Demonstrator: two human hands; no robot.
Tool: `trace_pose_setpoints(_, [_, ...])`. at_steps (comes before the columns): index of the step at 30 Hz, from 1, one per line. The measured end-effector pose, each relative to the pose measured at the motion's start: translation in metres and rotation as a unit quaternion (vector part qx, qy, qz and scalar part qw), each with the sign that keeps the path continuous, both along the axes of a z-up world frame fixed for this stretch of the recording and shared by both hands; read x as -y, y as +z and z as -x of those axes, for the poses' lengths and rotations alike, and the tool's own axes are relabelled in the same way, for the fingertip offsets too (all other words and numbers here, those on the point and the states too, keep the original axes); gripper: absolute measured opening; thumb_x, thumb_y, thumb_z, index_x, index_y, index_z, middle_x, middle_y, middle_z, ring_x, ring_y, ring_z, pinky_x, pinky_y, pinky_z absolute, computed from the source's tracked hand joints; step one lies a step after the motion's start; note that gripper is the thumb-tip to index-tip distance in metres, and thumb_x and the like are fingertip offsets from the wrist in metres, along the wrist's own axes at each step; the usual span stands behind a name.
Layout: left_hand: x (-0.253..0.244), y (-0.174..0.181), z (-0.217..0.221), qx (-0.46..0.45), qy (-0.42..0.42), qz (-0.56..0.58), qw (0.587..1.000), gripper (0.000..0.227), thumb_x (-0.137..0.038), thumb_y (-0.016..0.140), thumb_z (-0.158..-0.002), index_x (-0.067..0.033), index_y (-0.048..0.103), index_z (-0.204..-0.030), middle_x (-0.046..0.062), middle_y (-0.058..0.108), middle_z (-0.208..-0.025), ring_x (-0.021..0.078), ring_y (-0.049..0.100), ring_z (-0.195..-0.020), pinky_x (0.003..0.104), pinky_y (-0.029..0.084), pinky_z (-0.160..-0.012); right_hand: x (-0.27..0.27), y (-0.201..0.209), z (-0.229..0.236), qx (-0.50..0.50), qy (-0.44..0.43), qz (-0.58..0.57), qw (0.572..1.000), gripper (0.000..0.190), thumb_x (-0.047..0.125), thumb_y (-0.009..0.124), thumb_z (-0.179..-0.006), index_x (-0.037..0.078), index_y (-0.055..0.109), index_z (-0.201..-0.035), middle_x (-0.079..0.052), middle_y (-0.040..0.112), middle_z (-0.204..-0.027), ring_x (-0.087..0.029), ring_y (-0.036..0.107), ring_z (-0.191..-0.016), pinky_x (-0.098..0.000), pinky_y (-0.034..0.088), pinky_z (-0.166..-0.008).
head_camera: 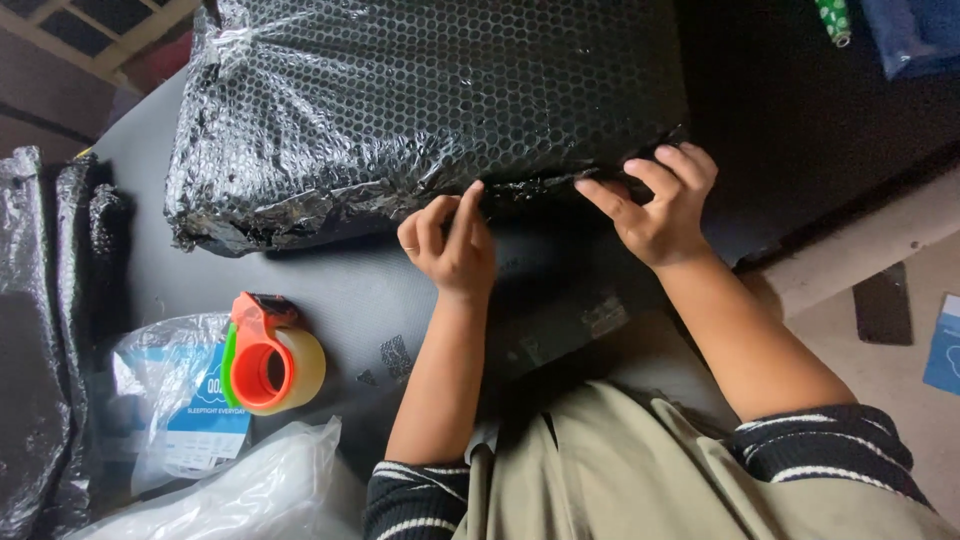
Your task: Wrapping a green object in black bubble wrap and securing it with clear tape from a dispenser.
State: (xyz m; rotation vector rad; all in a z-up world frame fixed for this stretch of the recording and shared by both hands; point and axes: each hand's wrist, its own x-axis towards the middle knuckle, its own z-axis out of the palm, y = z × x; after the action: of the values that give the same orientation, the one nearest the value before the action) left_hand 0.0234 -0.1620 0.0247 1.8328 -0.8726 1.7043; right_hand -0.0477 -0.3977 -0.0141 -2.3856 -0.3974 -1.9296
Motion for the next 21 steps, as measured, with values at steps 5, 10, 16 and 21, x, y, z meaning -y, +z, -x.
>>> trace_pose_setpoints(5, [0.011,-0.028,0.022,0.033,-0.107,-0.012,0.994,0.011,-0.007,0.074,-0.084,-0.0130,0.073,-0.093,0.006,0.057,-0.082,0.0223,0.053,-0.064,0.037,0.049,-0.063,-0.001,-0.003,-0.004,0.011,-0.006,-0.014,1.000,0.015,0.024,0.071,-0.106,0.034,0.081,-0.105,-0.004,0.054,-0.117,-0.033,0.047,-0.121,-0.0491,0.047,-0.095])
trace_pose_setpoints(10, [0.024,-0.038,0.019,-0.044,-0.029,-0.091,0.994,0.023,-0.027,0.070,-0.093,-0.0210,0.075,-0.114,0.005,0.068,-0.105,0.0270,0.063,-0.092,0.041,0.052,-0.080,-0.006,0.004,0.004,-0.029,0.003,-0.036,0.999,0.016,0.022,0.070,-0.107,0.033,0.079,-0.113,-0.003,0.053,-0.119,-0.031,0.045,-0.123,-0.0503,0.045,-0.098])
trace_pose_setpoints(16, [0.024,-0.042,0.017,-0.102,0.001,-0.117,0.988,0.033,-0.025,0.062,-0.105,-0.0102,0.068,-0.133,0.009,0.068,-0.109,0.0264,0.066,-0.097,0.039,0.055,-0.090,-0.004,0.001,0.006,-0.047,-0.007,-0.037,0.998,0.009,0.024,0.074,-0.106,0.031,0.079,-0.109,-0.003,0.053,-0.120,-0.030,0.045,-0.124,-0.0500,0.045,-0.099])
trace_pose_setpoints(21, [0.028,-0.043,0.019,-0.117,-0.018,-0.135,0.984,0.015,-0.021,0.063,-0.100,-0.0142,0.074,-0.108,0.002,0.063,-0.091,0.0216,0.064,-0.086,0.036,0.054,-0.082,-0.005,0.001,0.006,-0.048,-0.014,-0.039,0.998,0.005,0.027,0.077,-0.104,0.032,0.078,-0.103,-0.002,0.053,-0.119,-0.029,0.045,-0.122,-0.0498,0.046,-0.099])
